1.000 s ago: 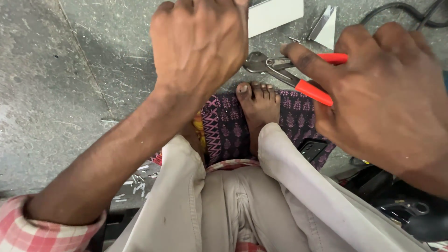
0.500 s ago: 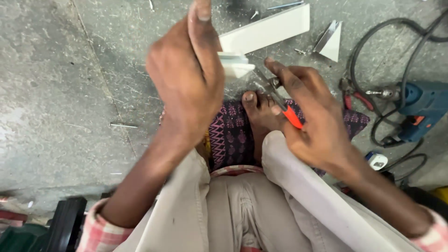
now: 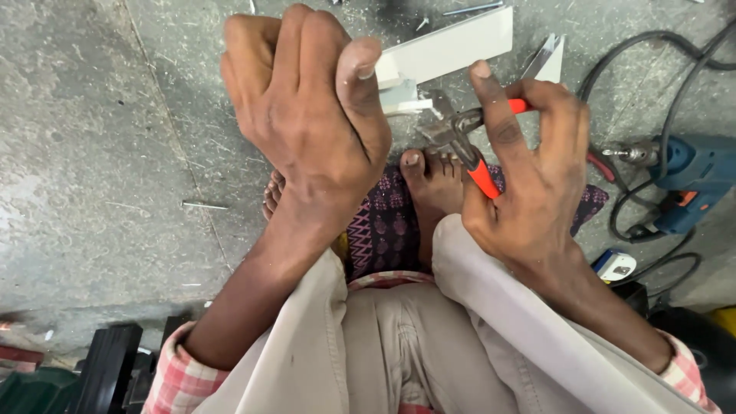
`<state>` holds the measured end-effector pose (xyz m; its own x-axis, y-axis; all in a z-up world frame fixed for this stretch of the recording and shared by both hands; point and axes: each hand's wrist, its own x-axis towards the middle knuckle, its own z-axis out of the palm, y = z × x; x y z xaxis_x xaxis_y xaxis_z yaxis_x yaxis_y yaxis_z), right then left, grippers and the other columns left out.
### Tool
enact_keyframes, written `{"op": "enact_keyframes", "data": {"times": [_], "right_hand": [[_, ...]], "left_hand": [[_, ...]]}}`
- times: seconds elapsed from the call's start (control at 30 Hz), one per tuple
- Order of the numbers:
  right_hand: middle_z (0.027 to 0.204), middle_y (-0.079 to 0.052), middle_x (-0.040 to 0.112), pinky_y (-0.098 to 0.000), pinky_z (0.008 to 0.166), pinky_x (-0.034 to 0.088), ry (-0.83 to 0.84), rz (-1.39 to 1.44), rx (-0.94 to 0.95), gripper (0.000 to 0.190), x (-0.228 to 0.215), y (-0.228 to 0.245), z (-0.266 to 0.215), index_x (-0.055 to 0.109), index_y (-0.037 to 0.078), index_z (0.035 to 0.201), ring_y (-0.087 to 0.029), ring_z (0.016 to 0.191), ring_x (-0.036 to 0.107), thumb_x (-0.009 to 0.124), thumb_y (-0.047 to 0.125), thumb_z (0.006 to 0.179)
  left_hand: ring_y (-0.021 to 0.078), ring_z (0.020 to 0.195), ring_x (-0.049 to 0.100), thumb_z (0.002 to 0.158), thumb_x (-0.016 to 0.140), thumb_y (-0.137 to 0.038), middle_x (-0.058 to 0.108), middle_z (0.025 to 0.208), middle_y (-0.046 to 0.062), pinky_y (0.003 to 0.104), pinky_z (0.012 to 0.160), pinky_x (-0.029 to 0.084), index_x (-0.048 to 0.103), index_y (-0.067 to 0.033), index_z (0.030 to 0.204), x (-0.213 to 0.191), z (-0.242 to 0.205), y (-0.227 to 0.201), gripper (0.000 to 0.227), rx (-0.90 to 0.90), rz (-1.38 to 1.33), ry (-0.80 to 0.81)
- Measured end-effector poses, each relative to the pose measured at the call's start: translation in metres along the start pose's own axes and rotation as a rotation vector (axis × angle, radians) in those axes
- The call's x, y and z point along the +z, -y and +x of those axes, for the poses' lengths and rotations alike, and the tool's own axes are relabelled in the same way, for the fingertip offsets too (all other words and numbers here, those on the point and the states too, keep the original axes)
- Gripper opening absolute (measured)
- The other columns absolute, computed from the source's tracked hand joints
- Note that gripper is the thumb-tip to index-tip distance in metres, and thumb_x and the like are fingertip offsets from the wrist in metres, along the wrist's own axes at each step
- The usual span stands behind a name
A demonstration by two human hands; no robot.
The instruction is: The person uses red-handled pliers to trim and shape the ends of white plastic profiles. They repeatedly bend and cut small sections to create notches and angled edges, then test the fit of the modified pieces against a longer profile.
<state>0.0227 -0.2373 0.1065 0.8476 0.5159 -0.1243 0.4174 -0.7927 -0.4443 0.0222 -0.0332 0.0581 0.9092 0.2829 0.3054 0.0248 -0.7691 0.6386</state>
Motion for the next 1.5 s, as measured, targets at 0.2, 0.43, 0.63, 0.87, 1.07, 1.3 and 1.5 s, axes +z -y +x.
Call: {"op": "enact_keyframes", "data": {"times": [0.2, 0.43, 0.63, 0.87, 1.07, 1.3, 1.5], "right_hand": [[0.125, -0.018, 0.049, -0.0457, 0.102, 0.041, -0.024, -0.018, -0.025, 0.074, 0.001, 0.001, 0.005, 0.047, 0.013, 0.158, -0.033, 0.114, 0.050, 0.072, 0.008, 0.089], [0.118, -0.015, 0.052, -0.0452, 0.096, 0.044, -0.059, -0.052, -0.119, 0.070, -0.002, -0.006, 0.009, 0.053, 0.015, 0.155, -0.031, 0.106, 0.052, 0.080, 0.012, 0.091], [0.112, -0.013, 0.052, -0.0433, 0.090, 0.046, -0.033, -0.082, -0.143, 0.071, -0.009, -0.004, 0.012, 0.055, 0.011, 0.151, -0.030, 0.101, 0.052, 0.088, 0.022, 0.090], [0.102, -0.009, 0.054, -0.0363, 0.077, 0.048, -0.097, -0.075, -0.189, 0.062, -0.007, -0.004, 0.018, 0.066, 0.010, 0.141, -0.025, 0.089, 0.055, 0.090, 0.030, 0.087], [0.103, -0.004, 0.056, -0.0304, 0.077, 0.048, -0.106, -0.111, -0.270, 0.054, -0.008, -0.015, 0.024, 0.068, 0.009, 0.136, -0.018, 0.090, 0.057, 0.078, 0.006, 0.083], [0.075, -0.004, 0.051, -0.0325, 0.052, 0.038, -0.186, -0.123, -0.358, 0.033, 0.004, -0.024, 0.043, 0.081, 0.005, 0.117, -0.016, 0.064, 0.049, 0.091, 0.007, 0.086], [0.073, -0.006, 0.052, -0.0348, 0.053, 0.038, 0.010, 0.070, -0.284, 0.038, -0.005, -0.029, 0.051, 0.078, -0.001, 0.120, -0.015, 0.061, 0.049, 0.078, 0.000, 0.082]], "left_hand": [[0.0254, 0.073, 0.046, 0.121, 0.029, -0.040, 0.049, 0.087, 0.010, 0.039, 0.067, 0.035, 0.053, -0.0051, 0.094, 0.000, 0.000, 0.003, 0.050, 0.019, -0.097, 0.036], [0.0257, 0.069, 0.046, 0.120, 0.026, -0.042, 0.049, 0.084, 0.010, 0.040, 0.064, 0.033, 0.053, -0.0061, 0.088, -0.003, 0.000, 0.001, 0.055, 0.095, -0.092, 0.022], [0.0255, 0.069, 0.047, 0.118, 0.024, -0.040, 0.050, 0.084, 0.010, 0.040, 0.064, 0.034, 0.054, -0.0068, 0.087, -0.005, 0.003, -0.002, 0.055, 0.101, -0.057, -0.032], [0.0288, 0.069, 0.048, 0.117, 0.026, -0.039, 0.050, 0.078, 0.012, 0.042, 0.061, 0.033, 0.054, -0.0053, 0.081, -0.008, 0.009, 0.005, 0.057, 0.110, -0.066, -0.124], [0.0295, 0.071, 0.051, 0.116, 0.028, -0.037, 0.053, 0.081, 0.012, 0.042, 0.063, 0.034, 0.058, -0.0032, 0.085, -0.012, 0.011, 0.007, 0.055, 0.137, -0.052, -0.125], [0.0281, 0.068, 0.050, 0.116, 0.030, -0.039, 0.052, 0.076, 0.009, 0.043, 0.061, 0.032, 0.058, -0.0059, 0.081, -0.006, 0.009, 0.019, 0.056, 0.157, -0.030, -0.135], [0.0231, 0.059, 0.045, 0.115, 0.033, -0.041, 0.051, 0.070, 0.005, 0.043, 0.058, 0.030, 0.057, -0.0090, 0.075, 0.000, 0.004, 0.022, 0.056, 0.197, 0.007, -0.149]]}}
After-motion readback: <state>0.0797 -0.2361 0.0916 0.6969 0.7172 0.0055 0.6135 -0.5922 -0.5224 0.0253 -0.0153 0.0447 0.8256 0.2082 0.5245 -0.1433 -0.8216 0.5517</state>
